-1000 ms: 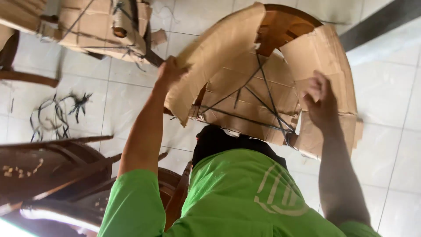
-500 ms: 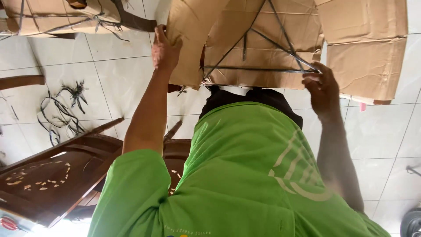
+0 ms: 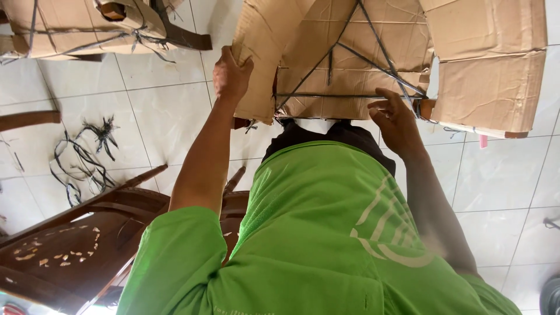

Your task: The person secures a wooden chair with black straps, tying them in a crisscross pattern over the seat and backrest. They then place corrugated cardboard pieces over the chair's edges and adjust them to protect the wood.

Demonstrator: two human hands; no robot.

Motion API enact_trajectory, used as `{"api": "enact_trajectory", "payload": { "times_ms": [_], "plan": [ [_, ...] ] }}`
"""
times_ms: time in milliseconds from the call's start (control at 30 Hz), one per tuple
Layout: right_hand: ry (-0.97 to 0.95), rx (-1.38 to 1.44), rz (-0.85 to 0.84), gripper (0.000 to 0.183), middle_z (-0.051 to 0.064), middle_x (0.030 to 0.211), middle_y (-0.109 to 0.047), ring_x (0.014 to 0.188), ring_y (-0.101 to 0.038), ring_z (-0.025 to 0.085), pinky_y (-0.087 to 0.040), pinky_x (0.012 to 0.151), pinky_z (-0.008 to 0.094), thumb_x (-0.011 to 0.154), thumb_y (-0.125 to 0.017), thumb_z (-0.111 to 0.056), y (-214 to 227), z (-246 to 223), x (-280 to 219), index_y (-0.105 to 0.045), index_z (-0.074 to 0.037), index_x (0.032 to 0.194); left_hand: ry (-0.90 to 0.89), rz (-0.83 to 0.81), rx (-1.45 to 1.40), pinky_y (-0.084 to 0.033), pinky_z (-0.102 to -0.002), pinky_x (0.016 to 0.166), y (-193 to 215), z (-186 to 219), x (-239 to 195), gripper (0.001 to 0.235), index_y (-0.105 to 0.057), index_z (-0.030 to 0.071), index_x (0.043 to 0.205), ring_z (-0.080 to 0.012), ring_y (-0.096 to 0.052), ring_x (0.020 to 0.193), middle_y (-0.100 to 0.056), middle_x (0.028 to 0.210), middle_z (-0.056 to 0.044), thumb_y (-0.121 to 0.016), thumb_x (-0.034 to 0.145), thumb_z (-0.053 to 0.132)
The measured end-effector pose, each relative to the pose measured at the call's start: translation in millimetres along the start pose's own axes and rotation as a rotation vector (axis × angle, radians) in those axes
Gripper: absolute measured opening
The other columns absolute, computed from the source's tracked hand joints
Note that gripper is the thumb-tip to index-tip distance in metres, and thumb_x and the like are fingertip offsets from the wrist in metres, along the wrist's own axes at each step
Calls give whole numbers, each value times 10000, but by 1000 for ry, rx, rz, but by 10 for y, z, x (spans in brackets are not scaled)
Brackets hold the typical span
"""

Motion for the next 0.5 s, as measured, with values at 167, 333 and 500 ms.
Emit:
{"api": "enact_trajectory", "payload": {
  "times_ms": [167,333,500],
  "plan": [
    [-10,22,-15,442,182,1159,-653,1094,-632,249,-510,937,360,1002,-583,-60,-21,64,-6,-478,3,1427,2,23,61,-514,-439,535,-9,6,-9,481,-491,107,1179,-284,-656,641,-705,918,-128,-767,876,359],
    [-33,14,2,453,185,1162,-679,1095,-650,318,-503,948,439,1020,-619,-107,50,191,4,-508,-51,1455,82,-3,14,-549,-507,782,-24,-16,-20,498,-528,146,1212,-362,-691,898,-714,1030,-131,-770,832,359],
    [-107,2,16,490,193,1186,-698,1134,-660,375,-502,993,517,1036,-660,-168,117,324,-7,-528,-135,1506,192,-48,16,-565,-568,943,-33,-44,-38,506,-542,195,1230,-409,-704,1093,-707,1118,-132,-749,822,412]
  ]
}}
Point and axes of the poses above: each hand's wrist, its own x-axis towards the middle knuckle, its own y-axis out of the back of the hand, z = x × y, the point moved 5 cm from there along x, towards the middle knuckle
